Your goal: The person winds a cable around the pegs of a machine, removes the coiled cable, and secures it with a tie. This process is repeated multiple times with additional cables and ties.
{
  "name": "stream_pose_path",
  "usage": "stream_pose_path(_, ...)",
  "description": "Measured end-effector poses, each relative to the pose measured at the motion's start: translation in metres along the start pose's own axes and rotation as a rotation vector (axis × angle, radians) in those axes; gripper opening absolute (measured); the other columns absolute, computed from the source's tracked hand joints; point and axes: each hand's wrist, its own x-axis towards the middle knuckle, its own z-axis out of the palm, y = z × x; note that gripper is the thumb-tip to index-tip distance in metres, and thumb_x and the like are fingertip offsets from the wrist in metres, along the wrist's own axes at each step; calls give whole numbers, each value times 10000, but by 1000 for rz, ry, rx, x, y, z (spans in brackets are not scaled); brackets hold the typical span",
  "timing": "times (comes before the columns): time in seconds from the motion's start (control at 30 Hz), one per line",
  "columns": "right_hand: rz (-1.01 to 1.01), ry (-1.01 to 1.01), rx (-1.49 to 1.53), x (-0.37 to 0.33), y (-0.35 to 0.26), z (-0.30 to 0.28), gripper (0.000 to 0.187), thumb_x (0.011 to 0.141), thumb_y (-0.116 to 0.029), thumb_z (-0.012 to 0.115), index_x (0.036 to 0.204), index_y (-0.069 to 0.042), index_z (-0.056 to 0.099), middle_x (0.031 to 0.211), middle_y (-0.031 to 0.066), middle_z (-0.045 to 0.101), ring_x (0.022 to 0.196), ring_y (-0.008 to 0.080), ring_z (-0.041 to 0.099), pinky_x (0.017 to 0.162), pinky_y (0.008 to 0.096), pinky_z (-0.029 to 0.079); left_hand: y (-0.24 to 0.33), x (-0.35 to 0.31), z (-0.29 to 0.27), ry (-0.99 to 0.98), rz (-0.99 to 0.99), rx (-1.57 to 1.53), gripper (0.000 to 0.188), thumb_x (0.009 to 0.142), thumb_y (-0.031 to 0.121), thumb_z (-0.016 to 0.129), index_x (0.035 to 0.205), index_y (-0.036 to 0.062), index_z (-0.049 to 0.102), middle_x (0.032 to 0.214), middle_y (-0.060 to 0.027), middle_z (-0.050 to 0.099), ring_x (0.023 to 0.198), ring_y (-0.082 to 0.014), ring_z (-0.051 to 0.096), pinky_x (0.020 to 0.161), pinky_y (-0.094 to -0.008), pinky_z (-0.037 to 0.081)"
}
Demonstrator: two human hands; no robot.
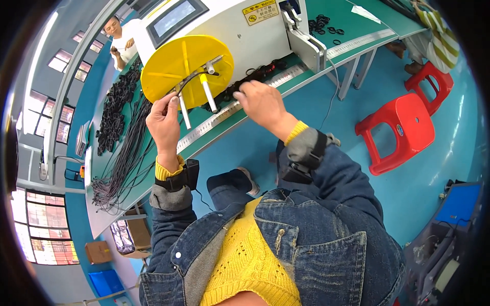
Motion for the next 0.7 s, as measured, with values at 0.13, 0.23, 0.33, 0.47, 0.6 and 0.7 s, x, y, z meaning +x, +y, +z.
stream_pose_path(0.13, 33, -93, 73, -48, 9, 0, 121, 784, -151, 591, 785, -31, 610, 739, 139, 599, 684, 327, 578, 596, 380, 464, -10, -10, -10, 30, 10, 32, 137, 797, 64, 628, 918, 4, 653, 686, -35, 539, 581, -89, 476, 541, -210, 392)
stream_pose_path(0.23, 103, -209, 108, -72, 9, 0, 116, 775, -132, 582, 763, -20, 611, 736, 146, 602, 683, 330, 580, 601, 382, 464, -16, -16, -13, 48, 20, 21, 137, 798, 68, 631, 919, 8, 655, 686, -43, 545, 577, -100, 480, 536, -219, 397)
stream_pose_path(0.33, 148, -305, 149, -84, 5, 3, 123, 776, -132, 575, 753, -17, 614, 725, 152, 599, 674, 333, 578, 599, 384, 462, -7, -17, -21, 77, 173, 139, 152, 801, 76, 633, 937, 12, 652, 666, -58, 540, 553, -123, 479, 515, -237, 398)
stream_pose_path(0.47, 131, -354, 186, -87, -1, 6, 133, 774, -136, 572, 755, -12, 617, 718, 154, 600, 674, 335, 578, 599, 386, 461, 0, -25, -22, 52, 196, 174, 172, 806, 81, 629, 963, 14, 644, 648, -74, 526, 532, -140, 474, 494, -252, 393)
stream_pose_path(0.6, 129, -401, 183, -93, 2, 8, 137, 775, -140, 570, 766, -14, 622, 723, 153, 604, 675, 336, 578, 599, 386, 461, 5, -32, -23, 24, 181, 210, 182, 815, 77, 616, 984, 14, 635, 640, -80, 518, 527, -148, 472, 488, -253, 386)
stream_pose_path(0.7, 149, -441, 191, -94, 2, 7, 138, 776, -142, 570, 769, -15, 624, 724, 152, 605, 677, 336, 577, 601, 388, 462, 10, -36, -25, 0, 189, 228, 195, 820, 68, 606, 1006, 12, 625, 638, -81, 516, 528, -150, 471, 489, -252, 385)
